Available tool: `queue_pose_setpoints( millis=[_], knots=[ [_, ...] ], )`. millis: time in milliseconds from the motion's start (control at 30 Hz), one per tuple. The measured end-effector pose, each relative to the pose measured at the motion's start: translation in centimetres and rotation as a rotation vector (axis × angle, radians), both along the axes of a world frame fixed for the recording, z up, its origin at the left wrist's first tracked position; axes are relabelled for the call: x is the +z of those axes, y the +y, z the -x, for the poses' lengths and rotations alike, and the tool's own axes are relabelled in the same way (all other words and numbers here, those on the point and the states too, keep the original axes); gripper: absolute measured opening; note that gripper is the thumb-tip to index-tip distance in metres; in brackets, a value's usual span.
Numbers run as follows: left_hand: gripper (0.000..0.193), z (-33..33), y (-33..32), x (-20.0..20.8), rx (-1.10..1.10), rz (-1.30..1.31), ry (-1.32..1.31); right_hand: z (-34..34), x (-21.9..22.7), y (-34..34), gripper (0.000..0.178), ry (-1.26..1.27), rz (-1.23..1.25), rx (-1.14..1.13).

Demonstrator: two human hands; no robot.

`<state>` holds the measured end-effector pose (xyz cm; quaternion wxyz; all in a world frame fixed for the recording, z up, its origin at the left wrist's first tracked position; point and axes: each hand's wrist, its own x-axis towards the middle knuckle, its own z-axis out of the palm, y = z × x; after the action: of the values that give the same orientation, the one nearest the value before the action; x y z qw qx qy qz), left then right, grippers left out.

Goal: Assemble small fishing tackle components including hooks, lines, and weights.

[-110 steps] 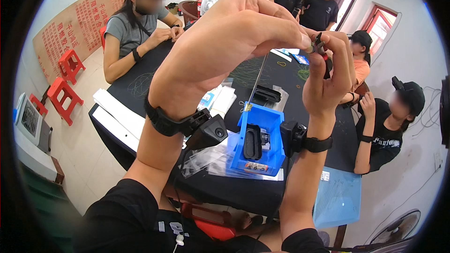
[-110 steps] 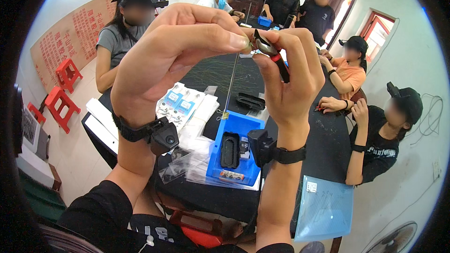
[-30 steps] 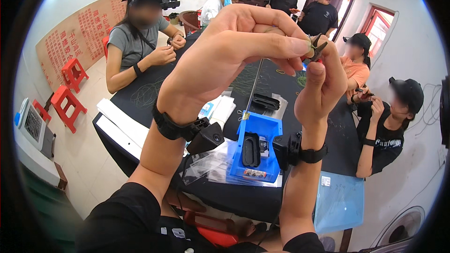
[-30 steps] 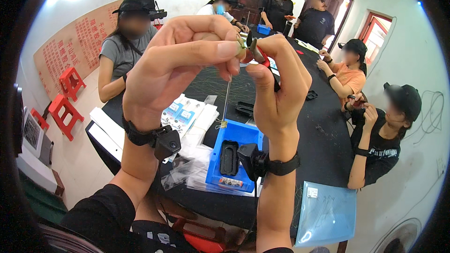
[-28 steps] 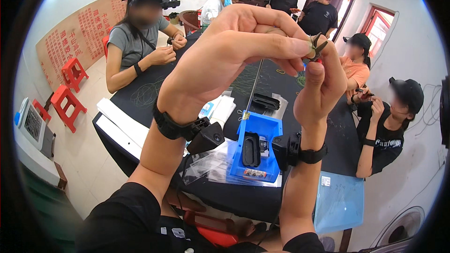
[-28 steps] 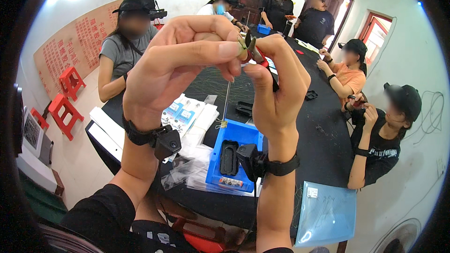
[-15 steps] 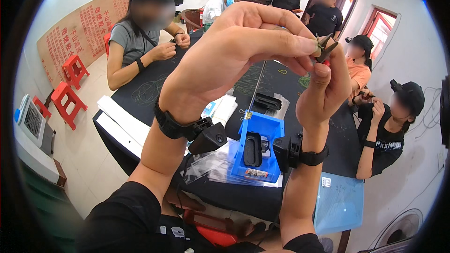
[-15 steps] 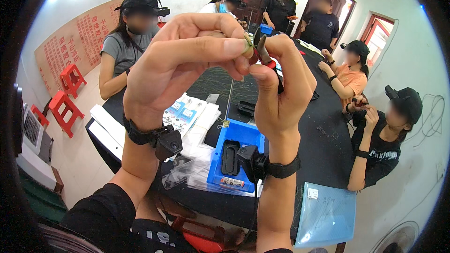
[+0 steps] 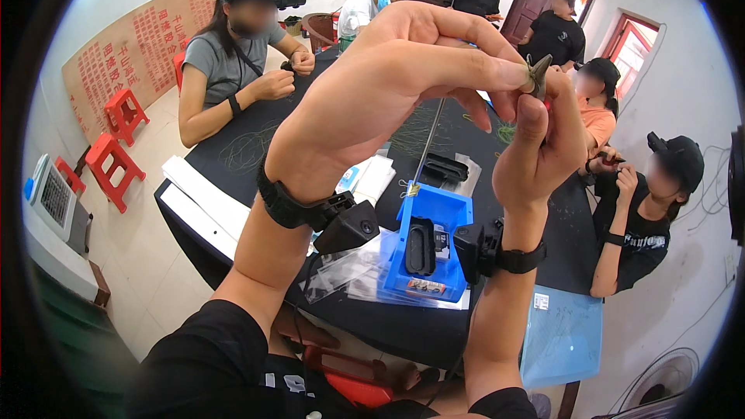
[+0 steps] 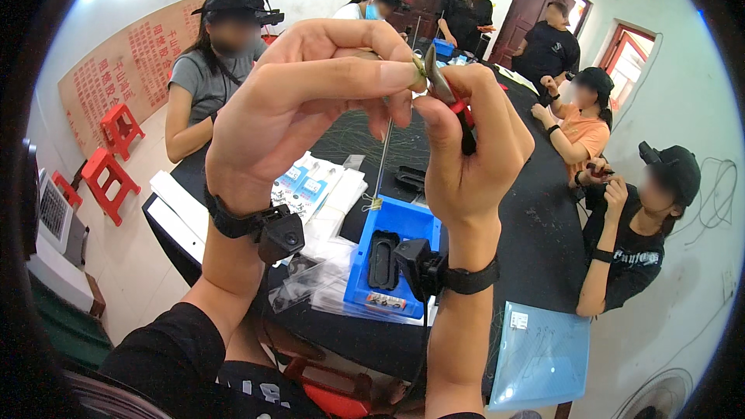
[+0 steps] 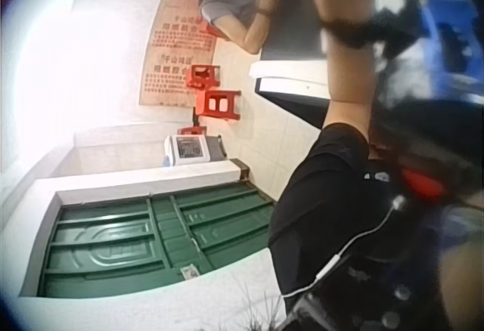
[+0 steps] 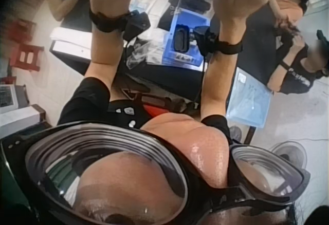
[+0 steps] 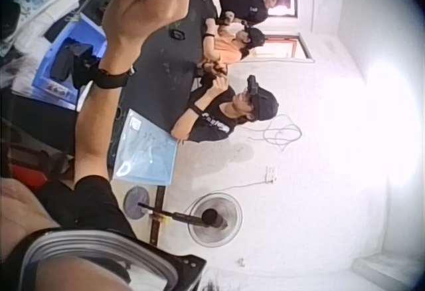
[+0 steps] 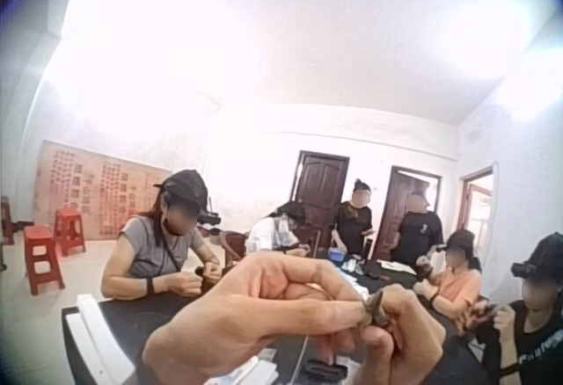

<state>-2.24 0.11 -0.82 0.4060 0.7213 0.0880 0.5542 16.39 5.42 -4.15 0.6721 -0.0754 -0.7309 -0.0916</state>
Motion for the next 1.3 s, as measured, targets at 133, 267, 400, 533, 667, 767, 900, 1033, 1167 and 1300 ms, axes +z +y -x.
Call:
queue_pose_setpoints(
  millis=[133,267,400,533,667,767,900,1033,1167,1300],
  knots=[
    [0.025,0.02,0.11,-0.05,0.054,-0.028,0.015,0.08,0.05,0.20,0.030,0.009,-0.017,0.026],
    [0.025,-0.08,0.27,-0.12,0.046,-0.015,0.000,-0.14,-0.04,-0.02,0.031,0.010,-0.002,-0.005],
    [0.025,0.00,0.22,-0.09,-0.020,0.045,-0.005,-0.23,0.26,0.28,0.033,-0.003,-0.036,0.068],
    [0.025,0.15,0.11,-0.08,-0.036,0.092,0.022,0.02,0.28,0.63,0.034,0.009,-0.042,0.105],
    [0.025,0.03,0.19,-0.17,-0.040,0.108,0.013,0.13,0.06,0.68,0.032,0.024,-0.017,0.131],
    [0.025,-0.05,0.25,-0.26,-0.039,0.115,0.000,-0.04,-0.05,0.60,0.031,0.008,0.018,0.108],
    [0.025,0.10,0.29,-0.24,-0.019,0.140,0.008,-0.37,-0.07,0.54,0.030,-0.022,0.022,0.056],
    [0.025,0.26,0.32,-0.19,0.002,0.117,0.010,-0.16,-0.06,0.59,0.030,-0.022,0.006,0.046],
    [0.025,0.36,0.23,-0.25,0.031,0.124,0.033,-0.21,-0.21,0.29,0.030,-0.008,0.049,0.034],
    [0.022,-0.04,0.24,-0.15,0.076,0.035,0.020,-0.24,-0.30,0.32,0.032,0.013,0.065,0.052]
  ],
)
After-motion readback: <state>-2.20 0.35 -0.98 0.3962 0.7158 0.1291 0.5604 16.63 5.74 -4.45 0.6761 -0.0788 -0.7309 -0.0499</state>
